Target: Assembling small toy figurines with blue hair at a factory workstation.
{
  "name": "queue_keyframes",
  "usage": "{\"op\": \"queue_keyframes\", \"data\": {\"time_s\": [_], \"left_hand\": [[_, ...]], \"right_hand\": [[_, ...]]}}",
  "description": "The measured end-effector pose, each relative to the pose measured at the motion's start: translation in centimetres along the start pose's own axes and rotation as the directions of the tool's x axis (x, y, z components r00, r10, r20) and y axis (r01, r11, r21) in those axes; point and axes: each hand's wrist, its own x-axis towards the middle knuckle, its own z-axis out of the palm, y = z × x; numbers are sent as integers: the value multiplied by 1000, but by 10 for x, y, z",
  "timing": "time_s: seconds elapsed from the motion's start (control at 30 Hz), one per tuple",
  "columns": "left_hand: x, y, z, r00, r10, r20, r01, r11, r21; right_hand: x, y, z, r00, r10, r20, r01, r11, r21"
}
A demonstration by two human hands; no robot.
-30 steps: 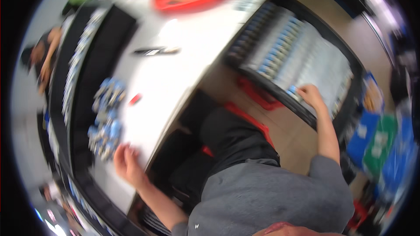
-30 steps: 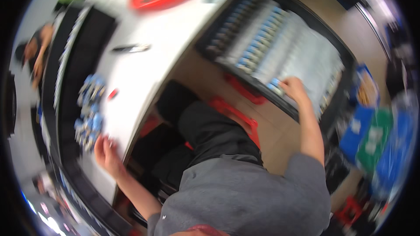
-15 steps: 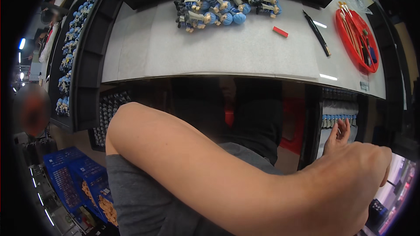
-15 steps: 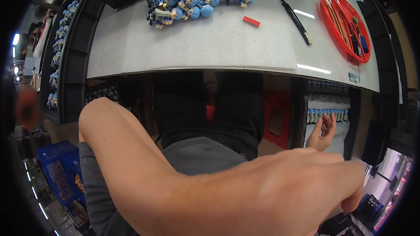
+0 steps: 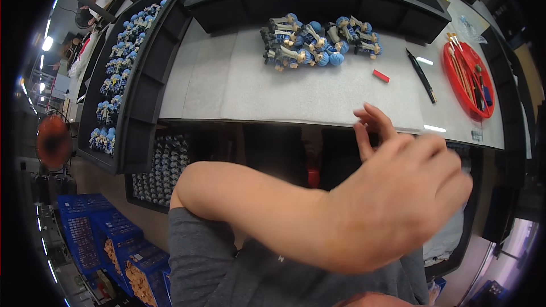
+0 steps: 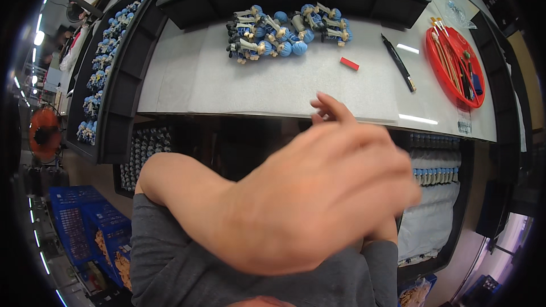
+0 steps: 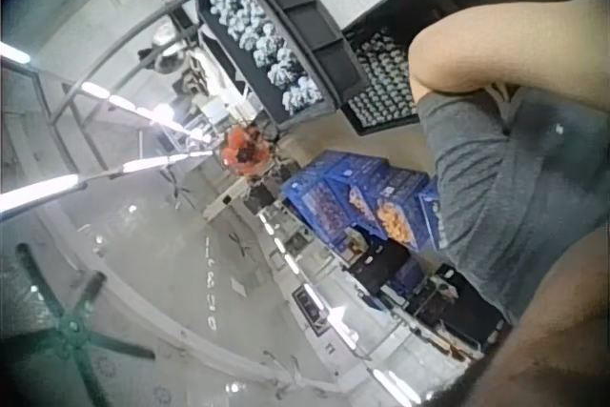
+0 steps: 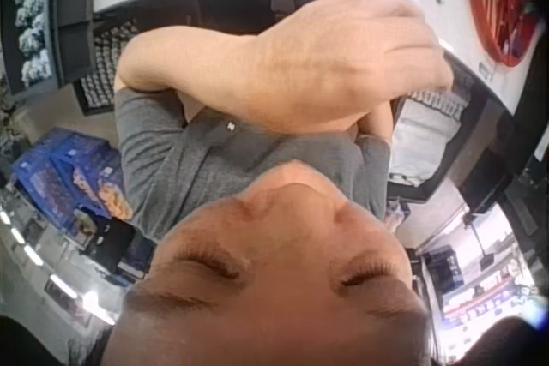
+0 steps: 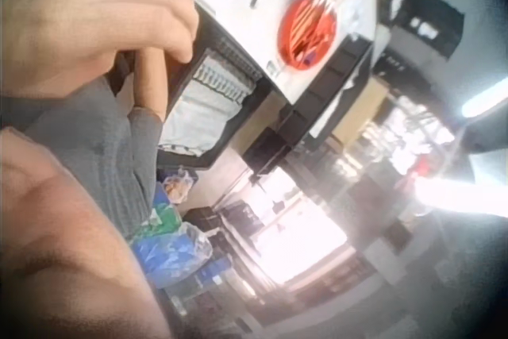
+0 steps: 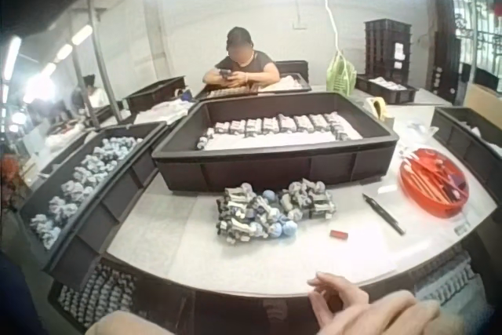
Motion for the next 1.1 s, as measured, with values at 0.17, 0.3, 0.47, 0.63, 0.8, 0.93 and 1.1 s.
{"op": "queue_keyframes", "data": {"time_s": [0.17, 0.3, 0.47, 0.63, 0.8, 0.93, 1.1], "left_hand": [[28, 39, -5, 951, -239, 195, 254, 966, -53], [26, 18, -7, 986, -159, 56, 163, 983, -85], [24, 4, -8, 998, -57, 14, 56, 997, 45], [28, -29, -16, 919, 8, 394, -138, 943, 304], [34, -135, -55, 819, -395, 416, -226, 444, 867], [45, -176, -77, 542, -726, 423, -212, 369, 905], [47, -178, -92, 727, -528, 440, -122, 531, 839]], "right_hand": [[54, 13, 17, 989, -150, 10, 149, 988, 30], [61, 25, 24, 998, -52, -28, 53, 999, 10], [58, 26, 18, 998, 55, -3, -55, 997, 51], [57, 30, 24, 980, 199, 0, -194, 959, 205], [58, 27, 19, 998, 27, -63, -20, 993, 114], [56, 26, 17, 999, 21, -49, -15, 993, 115], [61, 26, 17, 998, 32, -46, -25, 989, 148]]}}
